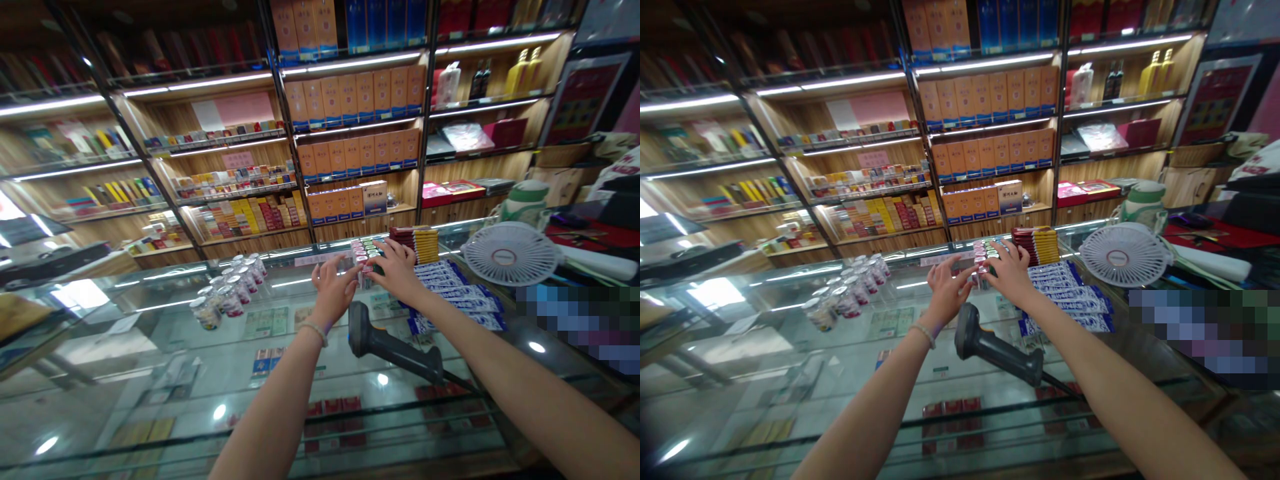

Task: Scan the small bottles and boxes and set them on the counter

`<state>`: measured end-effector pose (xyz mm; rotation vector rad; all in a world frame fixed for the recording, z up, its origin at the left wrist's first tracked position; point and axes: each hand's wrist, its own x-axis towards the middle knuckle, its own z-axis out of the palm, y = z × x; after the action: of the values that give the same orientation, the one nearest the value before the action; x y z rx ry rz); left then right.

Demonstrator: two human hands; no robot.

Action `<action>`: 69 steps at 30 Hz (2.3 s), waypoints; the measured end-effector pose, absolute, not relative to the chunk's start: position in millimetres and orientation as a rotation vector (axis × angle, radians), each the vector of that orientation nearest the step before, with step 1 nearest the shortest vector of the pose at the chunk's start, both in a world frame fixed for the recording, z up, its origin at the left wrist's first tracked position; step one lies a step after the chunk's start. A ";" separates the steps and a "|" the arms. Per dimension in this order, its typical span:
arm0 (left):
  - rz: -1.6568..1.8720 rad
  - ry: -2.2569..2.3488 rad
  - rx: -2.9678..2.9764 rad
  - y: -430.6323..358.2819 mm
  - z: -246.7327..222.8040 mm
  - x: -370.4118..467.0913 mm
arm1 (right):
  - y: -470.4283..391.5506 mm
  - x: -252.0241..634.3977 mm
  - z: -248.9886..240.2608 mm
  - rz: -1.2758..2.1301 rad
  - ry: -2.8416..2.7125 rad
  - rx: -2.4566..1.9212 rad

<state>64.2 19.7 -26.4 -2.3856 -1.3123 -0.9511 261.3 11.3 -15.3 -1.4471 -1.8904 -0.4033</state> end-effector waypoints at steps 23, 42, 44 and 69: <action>-1.153 -1.513 -2.458 18.3 -19.8 63.6 | 18.1 256.5 -12.3 -0.189 -1.544 -1.332; -1.289 -1.442 -2.177 17.0 -7.1 44.9 | 17.5 264.0 -17.2 -0.382 -1.738 -1.300; -1.273 -1.419 -2.166 16.7 -6.7 43.5 | 17.1 264.4 -17.7 -0.416 -1.758 -1.298; -1.270 -1.198 -2.074 24.0 -15.9 30.6 | 2.0 260.0 -1.1 -0.771 -1.995 -1.310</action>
<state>30.6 24.0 -15.9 -2.0735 -1.1977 -1.2701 260.0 2.0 -1.1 -1.3101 -1.9949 -0.7705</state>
